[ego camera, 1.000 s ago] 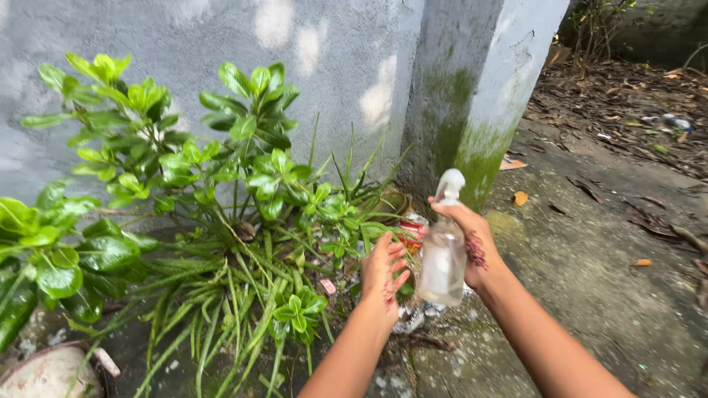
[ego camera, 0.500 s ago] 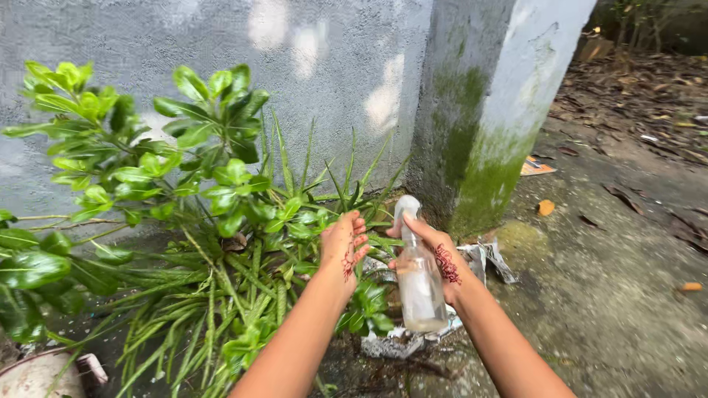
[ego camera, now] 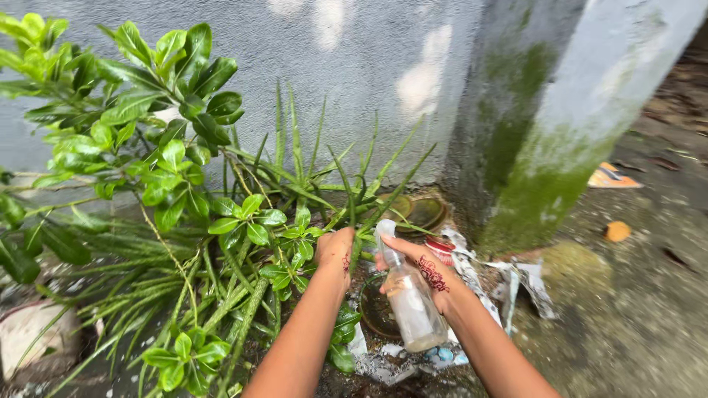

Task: The person holds a spray bottle and sprays liquid onto the leaves of a plant, using their other hand to move or support the branches.

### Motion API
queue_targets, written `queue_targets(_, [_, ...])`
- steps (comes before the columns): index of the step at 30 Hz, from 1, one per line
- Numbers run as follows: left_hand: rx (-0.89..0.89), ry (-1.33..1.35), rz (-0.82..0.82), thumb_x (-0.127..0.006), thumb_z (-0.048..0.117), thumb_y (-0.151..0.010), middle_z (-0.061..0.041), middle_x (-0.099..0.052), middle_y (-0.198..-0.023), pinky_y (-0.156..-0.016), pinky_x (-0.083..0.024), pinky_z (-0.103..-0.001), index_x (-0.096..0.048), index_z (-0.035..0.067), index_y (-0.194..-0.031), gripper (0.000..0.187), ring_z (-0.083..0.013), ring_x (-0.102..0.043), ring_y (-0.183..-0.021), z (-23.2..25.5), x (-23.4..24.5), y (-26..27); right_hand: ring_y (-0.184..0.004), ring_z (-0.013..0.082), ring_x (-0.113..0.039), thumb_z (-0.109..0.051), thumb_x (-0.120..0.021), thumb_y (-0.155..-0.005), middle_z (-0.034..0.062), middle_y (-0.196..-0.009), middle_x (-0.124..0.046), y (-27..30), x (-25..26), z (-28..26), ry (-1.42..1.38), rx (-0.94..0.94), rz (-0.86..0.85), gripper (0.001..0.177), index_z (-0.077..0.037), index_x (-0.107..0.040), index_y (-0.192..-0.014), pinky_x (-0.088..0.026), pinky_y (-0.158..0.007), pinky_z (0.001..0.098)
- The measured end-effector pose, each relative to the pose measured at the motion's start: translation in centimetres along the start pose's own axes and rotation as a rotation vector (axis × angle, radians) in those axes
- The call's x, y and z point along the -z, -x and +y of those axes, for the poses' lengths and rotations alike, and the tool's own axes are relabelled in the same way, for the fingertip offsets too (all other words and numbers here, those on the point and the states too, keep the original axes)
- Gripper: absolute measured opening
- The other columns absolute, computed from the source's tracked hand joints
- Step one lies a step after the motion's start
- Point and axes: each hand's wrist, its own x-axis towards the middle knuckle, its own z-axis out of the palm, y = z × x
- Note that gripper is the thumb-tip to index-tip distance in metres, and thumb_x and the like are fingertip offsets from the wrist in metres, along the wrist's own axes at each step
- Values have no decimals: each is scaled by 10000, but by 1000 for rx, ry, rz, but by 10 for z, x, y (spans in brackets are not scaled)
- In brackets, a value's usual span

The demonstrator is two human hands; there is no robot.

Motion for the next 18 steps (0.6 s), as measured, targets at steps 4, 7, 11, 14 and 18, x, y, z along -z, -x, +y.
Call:
queue_targets(4, [-25,76,50,-700,232,-799,-151,-610,-712,-574,-397,-430,-652,-34,-743,276,-264,-517,-600,-12,17,2,-617,262,-690,-505,-766,-780,91,-959,-737,-12,7,1,-63,-51,1,593,-59,-675,-1160,-562,-589,391])
queue_targets(7, [-37,43,135,-713,223,-776,-140,-712,-787,-647,-509,-391,-707,-62,-784,285,-236,-644,-669,-18,31,9,-642,247,-705,-542,-751,-761,77,-1056,-765,-14,9,1,-48,-6,-84,653,-57,-690,-1194,-566,-614,386])
queue_targets(11, [-25,162,75,-701,180,-788,-168,-720,-800,-623,-519,-416,-693,-117,-807,298,-255,-645,-659,-36,41,0,-671,264,-724,-550,-754,-751,76,-1088,-752,-12,-1,3,2,23,-77,678,-57,-687,-1211,-595,-658,402])
queue_targets(14, [2,291,-13,-714,174,-794,-142,-685,-749,-567,-483,-420,-689,-103,-824,279,-233,-598,-601,-61,44,-14,-654,256,-708,-563,-757,-746,63,-1065,-748,-9,-5,7,7,-9,-85,679,-63,-676,-1198,-562,-607,411])
queue_targets(18, [-12,469,-206,-736,188,-799,-51,-630,-683,-516,-386,-341,-713,41,-850,158,-153,-520,-548,-75,40,-31,-638,262,-707,-510,-787,-709,45,-1038,-769,-3,-2,8,4,-19,-18,613,-131,-698,-1182,-564,-605,395])
